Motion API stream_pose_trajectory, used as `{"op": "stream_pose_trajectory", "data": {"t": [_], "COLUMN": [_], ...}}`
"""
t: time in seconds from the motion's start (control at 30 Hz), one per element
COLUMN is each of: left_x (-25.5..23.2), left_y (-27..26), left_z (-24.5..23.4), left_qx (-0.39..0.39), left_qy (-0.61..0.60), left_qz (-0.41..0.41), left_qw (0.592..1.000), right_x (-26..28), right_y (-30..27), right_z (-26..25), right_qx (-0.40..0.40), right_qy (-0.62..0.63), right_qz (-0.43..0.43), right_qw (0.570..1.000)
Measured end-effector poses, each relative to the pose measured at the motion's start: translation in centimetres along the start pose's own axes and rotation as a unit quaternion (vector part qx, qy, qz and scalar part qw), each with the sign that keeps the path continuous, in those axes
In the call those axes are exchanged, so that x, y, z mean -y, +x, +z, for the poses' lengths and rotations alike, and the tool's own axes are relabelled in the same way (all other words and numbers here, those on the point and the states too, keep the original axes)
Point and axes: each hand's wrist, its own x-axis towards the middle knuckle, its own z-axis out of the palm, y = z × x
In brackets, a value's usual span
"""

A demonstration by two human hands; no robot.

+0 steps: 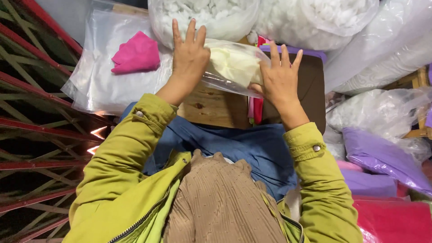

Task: Folding a piece of fabric and then packaging a white pillow into a clear plastic bag and sealing it.

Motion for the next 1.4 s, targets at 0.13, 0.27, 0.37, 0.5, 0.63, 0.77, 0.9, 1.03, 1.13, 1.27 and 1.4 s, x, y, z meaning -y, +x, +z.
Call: {"op": "stream_pose_trajectory", "data": {"t": [0.13,0.27,0.37,0.5,0.63,0.77,0.9,1.03,1.13,1.27,1.4], "left_x": [3.2,5.3,7.0,8.3,8.3,9.7,8.2,11.6,11.1,12.0,13.1], "left_y": [4.9,7.0,7.0,6.7,6.3,7.3,6.1,7.1,5.5,7.4,7.4], "left_z": [-9.0,-18.8,-12.9,-17.5,-17.6,-17.2,-15.9,-11.9,-8.9,-8.7,-10.4], "left_qx": [-0.063,-0.108,0.081,0.011,-0.05,-0.017,0.047,0.026,0.001,0.042,0.092], "left_qy": [-0.035,-0.081,-0.188,-0.108,-0.243,-0.256,-0.305,-0.249,-0.222,-0.3,-0.424], "left_qz": [-0.065,-0.049,0.069,0.054,0.073,0.051,0.05,0.036,0.035,-0.019,-0.098], "left_qw": [0.995,0.99,0.976,0.993,0.966,0.965,0.95,0.967,0.974,0.953,0.896], "right_x": [-3.6,0.8,-2.7,-2.4,-2.3,-2.0,-5.4,-6.7,-8.8,-9.3,-6.4], "right_y": [0.9,3.7,2.8,2.9,1.2,1.5,2.0,3.5,0.9,3.1,3.7], "right_z": [-5.2,-17.8,-8.0,-15.7,-12.5,-16.2,-12.0,-11.2,-6.7,-5.3,-6.1], "right_qx": [-0.021,-0.203,0.024,-0.016,-0.009,-0.128,0.039,-0.004,0.104,0.251,0.221], "right_qy": [-0.112,0.046,0.011,0.005,0.124,0.125,0.014,0.059,0.086,0.117,0.391], "right_qz": [-0.013,0.001,-0.121,-0.082,0.005,0.035,-0.014,0.039,0.067,0.123,0.266], "right_qw": [0.993,0.978,0.992,0.997,0.992,0.983,0.999,0.998,0.989,0.953,0.853]}}
